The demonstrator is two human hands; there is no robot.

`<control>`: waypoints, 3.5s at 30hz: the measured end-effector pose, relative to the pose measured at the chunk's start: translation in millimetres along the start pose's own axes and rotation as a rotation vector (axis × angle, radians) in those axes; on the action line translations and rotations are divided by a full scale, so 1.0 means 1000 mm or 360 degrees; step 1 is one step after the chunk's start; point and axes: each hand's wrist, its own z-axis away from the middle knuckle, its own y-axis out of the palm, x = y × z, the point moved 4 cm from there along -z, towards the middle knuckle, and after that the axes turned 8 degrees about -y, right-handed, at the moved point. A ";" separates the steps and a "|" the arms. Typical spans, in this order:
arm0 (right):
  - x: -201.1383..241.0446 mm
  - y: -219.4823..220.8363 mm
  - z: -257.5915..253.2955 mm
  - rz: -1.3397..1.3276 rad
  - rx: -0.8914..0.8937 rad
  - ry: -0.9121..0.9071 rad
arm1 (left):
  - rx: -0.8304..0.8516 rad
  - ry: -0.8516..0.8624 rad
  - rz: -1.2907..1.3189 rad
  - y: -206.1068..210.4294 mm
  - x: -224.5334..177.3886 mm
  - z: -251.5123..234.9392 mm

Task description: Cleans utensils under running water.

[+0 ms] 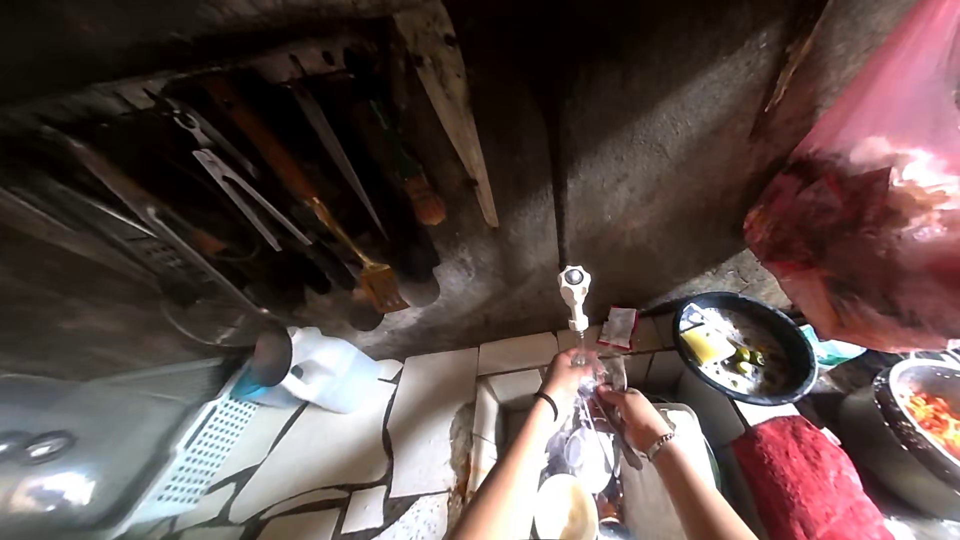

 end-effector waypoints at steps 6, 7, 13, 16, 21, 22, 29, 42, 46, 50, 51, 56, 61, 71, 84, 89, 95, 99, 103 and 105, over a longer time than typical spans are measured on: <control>0.006 -0.003 -0.007 -0.0180 -0.0157 -0.0166 | 0.0092 0.0066 0.0310 0.005 -0.003 0.013; 0.004 -0.002 -0.009 -0.0194 -0.0174 -0.0177 | -0.0046 0.0087 0.0158 0.005 -0.007 0.012; 0.003 0.024 0.006 0.0015 -0.0062 -0.0153 | -0.0745 0.0041 -0.0126 0.007 -0.019 0.005; 0.008 0.014 0.003 0.0018 -0.0162 -0.0225 | -0.0280 -0.0029 0.0517 0.014 -0.009 0.007; 0.012 0.015 0.003 0.0283 -0.0159 -0.0309 | -0.0556 -0.0039 -0.0143 0.002 -0.015 0.004; 0.011 0.018 0.001 0.0333 -0.0149 -0.0343 | -0.0676 -0.0037 -0.0212 0.003 -0.020 0.005; 0.024 0.036 -0.031 0.0183 -0.0266 -0.0660 | -0.0589 0.0205 0.0127 0.030 -0.014 0.020; -0.012 0.066 -0.036 -0.0665 -0.0160 -0.0164 | -0.0404 -0.0105 -0.0789 0.015 0.028 0.113; -0.013 0.050 -0.035 -0.0727 -0.0151 -0.0241 | -0.0142 -0.0320 -0.0843 0.010 0.033 0.122; -0.009 0.024 -0.028 -0.0369 -0.0033 -0.0264 | 0.0175 -0.0503 -0.0279 -0.005 0.050 0.095; -0.010 0.019 -0.026 -0.0221 0.0003 -0.0273 | 0.0046 -0.0378 -0.0019 -0.007 0.043 0.082; -0.018 0.010 -0.010 -0.0025 0.0014 -0.0377 | -0.0157 0.0107 -0.0138 -0.005 -0.004 0.014; 0.001 0.007 -0.005 0.0147 -0.0222 -0.0476 | -0.0760 0.0188 -0.0434 0.029 -0.017 0.022; -0.001 -0.008 -0.003 0.0344 -0.0317 -0.0550 | -0.0229 0.0069 -0.0314 0.025 -0.013 0.012; -0.004 0.016 -0.012 0.0191 -0.0036 -0.0448 | -0.0769 0.0075 0.0155 -0.002 0.000 0.003; -0.008 0.014 -0.013 0.0093 -0.0038 -0.0391 | -0.0587 0.0193 0.0295 0.013 0.001 0.012; 0.002 0.015 -0.014 0.0293 0.0236 -0.0204 | -0.0802 -0.0101 0.0363 0.003 0.010 -0.011; 0.000 0.009 -0.020 0.0448 0.0427 -0.0086 | -0.0608 -0.0036 0.0532 0.010 0.018 -0.011; -0.012 0.005 -0.019 0.0255 0.0381 -0.0031 | -0.0610 -0.0043 -0.0031 0.009 0.010 -0.011; -0.009 0.005 -0.016 0.0202 0.0214 -0.0018 | -0.0755 -0.0059 -0.0147 0.009 0.003 -0.006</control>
